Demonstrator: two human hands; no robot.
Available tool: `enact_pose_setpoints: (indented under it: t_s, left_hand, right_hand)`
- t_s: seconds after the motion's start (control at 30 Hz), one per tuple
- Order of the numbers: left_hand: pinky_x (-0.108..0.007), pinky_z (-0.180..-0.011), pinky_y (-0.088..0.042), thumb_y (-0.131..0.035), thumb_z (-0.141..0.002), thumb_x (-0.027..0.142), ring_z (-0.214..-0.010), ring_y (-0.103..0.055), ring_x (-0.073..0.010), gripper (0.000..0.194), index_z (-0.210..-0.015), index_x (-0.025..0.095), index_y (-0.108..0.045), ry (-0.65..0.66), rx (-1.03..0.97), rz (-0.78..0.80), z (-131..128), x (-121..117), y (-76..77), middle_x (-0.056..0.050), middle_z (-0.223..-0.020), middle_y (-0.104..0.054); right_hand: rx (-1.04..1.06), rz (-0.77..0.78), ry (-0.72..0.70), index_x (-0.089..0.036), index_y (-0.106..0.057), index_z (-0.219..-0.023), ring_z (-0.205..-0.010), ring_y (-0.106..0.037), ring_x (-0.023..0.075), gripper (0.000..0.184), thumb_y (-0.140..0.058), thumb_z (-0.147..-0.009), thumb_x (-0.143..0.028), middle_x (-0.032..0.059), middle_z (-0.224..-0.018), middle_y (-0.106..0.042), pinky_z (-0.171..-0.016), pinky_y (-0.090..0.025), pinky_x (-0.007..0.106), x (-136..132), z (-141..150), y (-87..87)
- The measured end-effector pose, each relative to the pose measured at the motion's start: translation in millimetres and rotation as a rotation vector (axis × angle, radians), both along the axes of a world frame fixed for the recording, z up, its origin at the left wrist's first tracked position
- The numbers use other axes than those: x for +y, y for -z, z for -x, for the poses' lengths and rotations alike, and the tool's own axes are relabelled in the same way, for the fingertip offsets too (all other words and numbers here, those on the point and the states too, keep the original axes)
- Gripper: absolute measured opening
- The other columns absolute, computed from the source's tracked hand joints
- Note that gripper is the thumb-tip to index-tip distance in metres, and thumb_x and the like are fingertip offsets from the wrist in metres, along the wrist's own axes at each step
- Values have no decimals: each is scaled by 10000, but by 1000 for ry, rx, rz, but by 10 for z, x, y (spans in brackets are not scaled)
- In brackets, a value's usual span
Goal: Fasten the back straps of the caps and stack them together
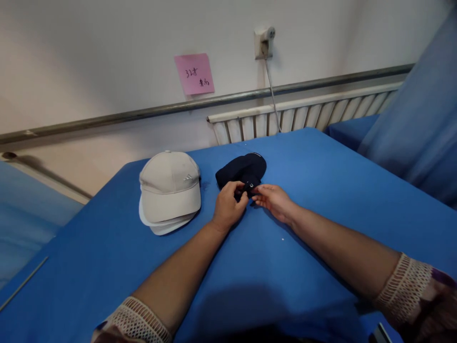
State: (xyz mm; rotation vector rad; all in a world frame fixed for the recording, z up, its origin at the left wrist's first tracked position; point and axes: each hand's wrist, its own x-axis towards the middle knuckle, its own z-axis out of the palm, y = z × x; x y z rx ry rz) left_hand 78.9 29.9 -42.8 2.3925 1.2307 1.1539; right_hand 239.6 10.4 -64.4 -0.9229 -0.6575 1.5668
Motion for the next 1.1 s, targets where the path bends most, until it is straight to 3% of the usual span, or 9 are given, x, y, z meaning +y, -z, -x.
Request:
enact_pose_setpoints:
  t_s: [0.13, 0.3, 0.5, 0.7, 1.1]
  left_hand:
    - [-292, -741, -497, -597, -771, 148, -788, -610, -145, 208, -978, 169, -595, 14, -20, 95, -40, -17, 19, -34, -900, -649]
    - [-282, -726, -501, -586, -772, 143, -786, -615, -140, 206, -976, 170, -595, 71, -21, 168, -77, -47, 27, -31, -903, -655]
    - [-294, -742, -514, -595, -781, 159, -788, -618, -139, 206, -986, 170, -601, 91, -35, 190, -67, -47, 41, -31, -910, -659]
    - [-297, -742, -515, -594, -785, 159, -793, -619, -142, 193, -978, 170, -596, 81, -58, 167, -67, -57, 36, -35, -921, -660]
    - [-295, -747, -517, -603, -792, 161, -788, -621, -136, 194, -986, 165, -599, 60, -76, 167, -67, -48, 44, -36, -927, -663]
  right_hand:
    - [198, 51, 25, -197, -608, -839, -666, -657, 112, 158, -731, -741, -180, -7, -760, -681, -570, -500, 212, 17, -47, -9]
    - [300, 41, 24, -189, -557, -753, -626, -629, 80, 228, -777, -700, -169, -39, -687, -637, -548, -486, 171, 32, -79, -24]
    - [290, 73, 57, -179, -546, -702, -638, -642, 110, 200, -737, -717, -122, -3, -654, -640, -553, -504, 199, 17, -57, -47]
    - [200, 42, 37, -193, -480, -672, -615, -622, 81, 299, -777, -705, -202, -25, -670, -626, -564, -494, 179, 17, -58, -27]
    - [292, 69, -58, -172, -594, -758, -592, -585, 64, 171, -763, -731, -173, -25, -702, -631, -551, -488, 177, 9, -93, -50]
